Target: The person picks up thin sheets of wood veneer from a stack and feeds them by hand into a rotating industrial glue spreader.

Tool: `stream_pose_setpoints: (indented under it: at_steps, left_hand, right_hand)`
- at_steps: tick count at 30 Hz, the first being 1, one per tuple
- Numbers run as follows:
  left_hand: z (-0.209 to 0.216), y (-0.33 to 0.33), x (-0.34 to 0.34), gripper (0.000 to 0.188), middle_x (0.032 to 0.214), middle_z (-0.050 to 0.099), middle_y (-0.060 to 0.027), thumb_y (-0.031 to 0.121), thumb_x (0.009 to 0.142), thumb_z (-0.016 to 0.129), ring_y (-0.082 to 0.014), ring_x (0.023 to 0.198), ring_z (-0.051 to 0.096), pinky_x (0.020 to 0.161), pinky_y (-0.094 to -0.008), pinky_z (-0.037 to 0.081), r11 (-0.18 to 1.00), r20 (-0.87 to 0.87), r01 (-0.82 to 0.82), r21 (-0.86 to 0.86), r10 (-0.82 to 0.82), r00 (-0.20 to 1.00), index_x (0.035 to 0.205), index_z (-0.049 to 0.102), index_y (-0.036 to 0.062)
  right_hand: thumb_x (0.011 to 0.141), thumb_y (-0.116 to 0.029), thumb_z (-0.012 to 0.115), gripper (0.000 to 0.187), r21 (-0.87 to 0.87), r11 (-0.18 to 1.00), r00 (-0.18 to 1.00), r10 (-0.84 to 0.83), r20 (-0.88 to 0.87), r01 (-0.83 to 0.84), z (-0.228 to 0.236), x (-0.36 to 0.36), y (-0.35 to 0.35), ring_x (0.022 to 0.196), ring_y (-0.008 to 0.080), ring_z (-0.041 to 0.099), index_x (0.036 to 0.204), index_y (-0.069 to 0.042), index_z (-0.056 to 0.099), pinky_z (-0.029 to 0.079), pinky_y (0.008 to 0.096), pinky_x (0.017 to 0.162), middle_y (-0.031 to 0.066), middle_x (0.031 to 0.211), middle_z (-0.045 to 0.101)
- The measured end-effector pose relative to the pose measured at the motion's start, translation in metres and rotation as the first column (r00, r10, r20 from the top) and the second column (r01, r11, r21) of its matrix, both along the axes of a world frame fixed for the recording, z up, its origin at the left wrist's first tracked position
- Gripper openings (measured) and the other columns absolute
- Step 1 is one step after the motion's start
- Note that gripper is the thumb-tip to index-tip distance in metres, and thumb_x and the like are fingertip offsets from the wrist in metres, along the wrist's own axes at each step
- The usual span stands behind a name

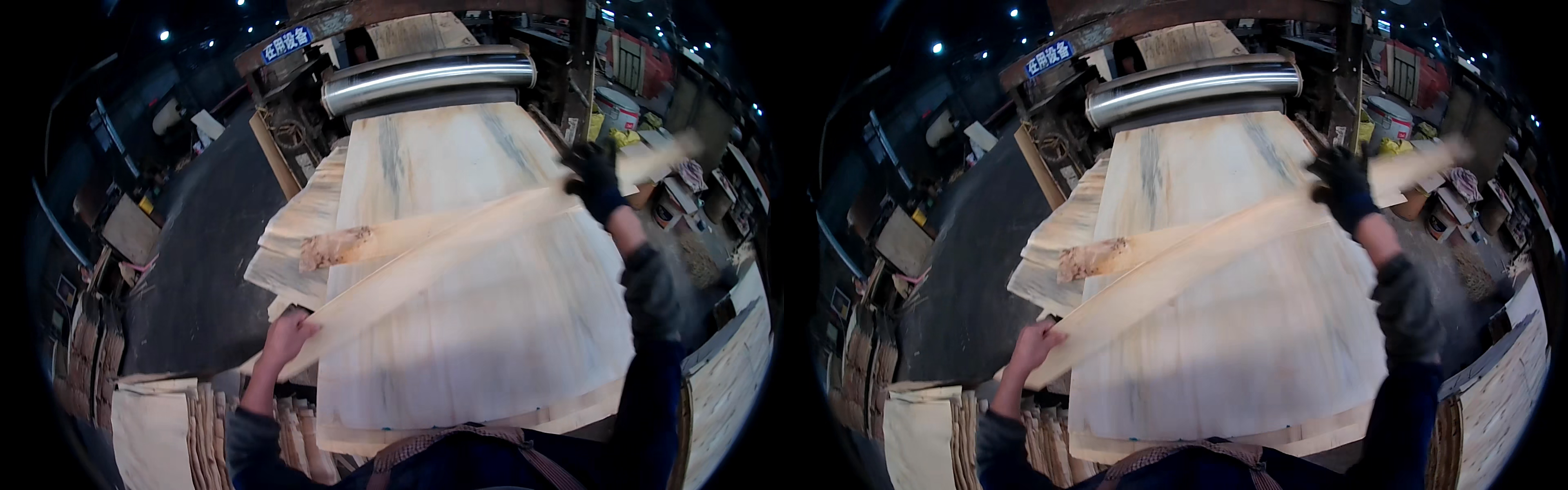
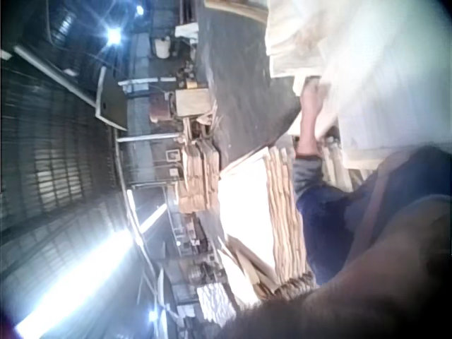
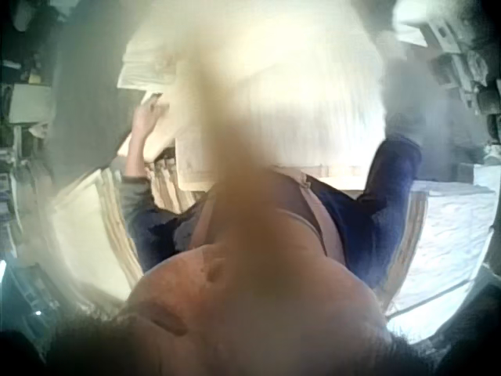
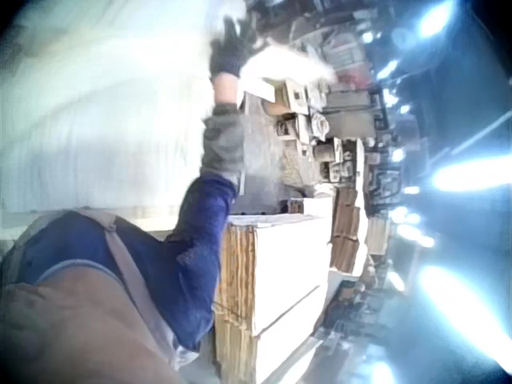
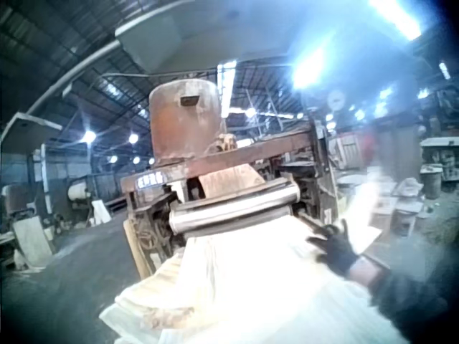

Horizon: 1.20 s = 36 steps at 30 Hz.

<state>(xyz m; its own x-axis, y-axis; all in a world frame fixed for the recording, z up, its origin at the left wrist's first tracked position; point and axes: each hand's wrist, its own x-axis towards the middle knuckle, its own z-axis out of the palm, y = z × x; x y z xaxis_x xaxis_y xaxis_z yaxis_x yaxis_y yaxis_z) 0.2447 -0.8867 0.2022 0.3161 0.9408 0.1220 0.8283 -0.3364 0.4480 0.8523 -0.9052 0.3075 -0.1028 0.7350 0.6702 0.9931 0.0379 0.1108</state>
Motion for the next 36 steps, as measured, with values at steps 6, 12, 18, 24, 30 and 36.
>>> stream_pose_setpoints:
  at_steps: [6, 12, 18, 24, 30, 36]
  left_hand:
    - [-0.023, -0.023, 0.014, 0.014, 0.066, 0.059, 0.0015, 0.015, 0.077, 0.07, -0.0053, 0.057, 0.05, 0.052, -0.024, 0.043, 0.915, 0.376, -0.173, -0.363, 0.314, 0.872, 0.079, 0.065, 0.001]
    - [-0.042, 0.047, 0.047, 0.016, 0.08, 0.063, -0.004, 0.009, 0.082, 0.063, -0.0117, 0.066, 0.057, 0.062, -0.0271, 0.048, 0.814, 0.57, -0.045, -0.579, 0.444, 0.691, 0.092, 0.061, -0.0031]
    - [-0.038, 0.105, 0.049, 0.019, 0.088, 0.064, -0.0079, 0.006, 0.084, 0.058, -0.0175, 0.076, 0.061, 0.07, -0.0321, 0.05, 0.791, 0.568, 0.006, -0.612, 0.435, 0.699, 0.099, 0.059, -0.0045]
    - [-0.053, 0.134, 0.031, 0.025, 0.093, 0.063, -0.0109, 0.005, 0.084, 0.056, -0.0193, 0.081, 0.061, 0.075, -0.0337, 0.05, 0.745, 0.498, 0.036, -0.666, 0.409, 0.765, 0.107, 0.056, -0.0046]
    - [-0.112, 0.081, 0.0, 0.032, 0.097, 0.063, -0.0105, 0.006, 0.08, 0.058, -0.0185, 0.087, 0.06, 0.077, -0.0325, 0.049, 0.809, 0.52, 0.137, -0.571, 0.227, 0.824, 0.111, 0.056, -0.0032]
    - [-0.123, -0.042, -0.028, 0.031, 0.097, 0.063, -0.0077, 0.009, 0.083, 0.06, -0.0152, 0.088, 0.059, 0.078, -0.0307, 0.048, 0.599, 0.488, 0.127, -0.791, 0.492, 0.721, 0.111, 0.058, -0.0022]
  right_hand:
    - [0.074, -0.043, 0.066, 0.075, -0.104, 0.95, 0.85, -0.31, -0.426, 0.295, -0.13, -0.066, 0.152, 0.126, 0.031, 0.032, 0.138, -0.024, 0.032, 0.022, 0.0587, 0.1, 0.0067, 0.138, 0.037]
    - [0.081, -0.059, 0.049, 0.071, -0.526, 0.841, 0.887, -0.14, -0.439, -0.127, -0.239, -0.16, 0.187, 0.136, 0.0388, 0.013, 0.14, -0.026, 0.029, 0.009, 0.0604, 0.106, 0.0072, 0.148, 0.022]
    - [0.089, -0.047, 0.043, 0.05, -0.529, 0.823, 0.964, 0.079, -0.255, -0.207, -0.275, -0.172, 0.152, 0.136, 0.0352, 0.018, 0.136, -0.031, 0.038, 0.008, 0.0602, 0.106, 0.003, 0.147, 0.026]
    - [0.086, -0.035, 0.049, 0.035, -0.502, 0.829, 0.963, 0.152, -0.223, -0.247, -0.276, -0.08, 0.02, 0.132, 0.0336, 0.025, 0.12, -0.041, 0.053, 0.003, 0.0706, 0.1, -0.0039, 0.139, 0.039]
    - [0.078, -0.045, 0.059, 0.063, -0.583, 0.698, 0.533, -0.706, -0.466, 0.416, -0.27, -0.047, -0.113, 0.134, 0.0348, 0.023, 0.133, -0.02, 0.042, 0.012, 0.0588, 0.105, 0.0119, 0.141, 0.036]
    - [0.07, -0.055, 0.066, 0.095, -0.62, 0.746, 0.596, -0.62, -0.51, 0.245, -0.264, -0.191, -0.176, 0.135, 0.039, 0.018, 0.142, -0.009, 0.025, 0.01, 0.0548, 0.107, 0.0193, 0.145, 0.024]
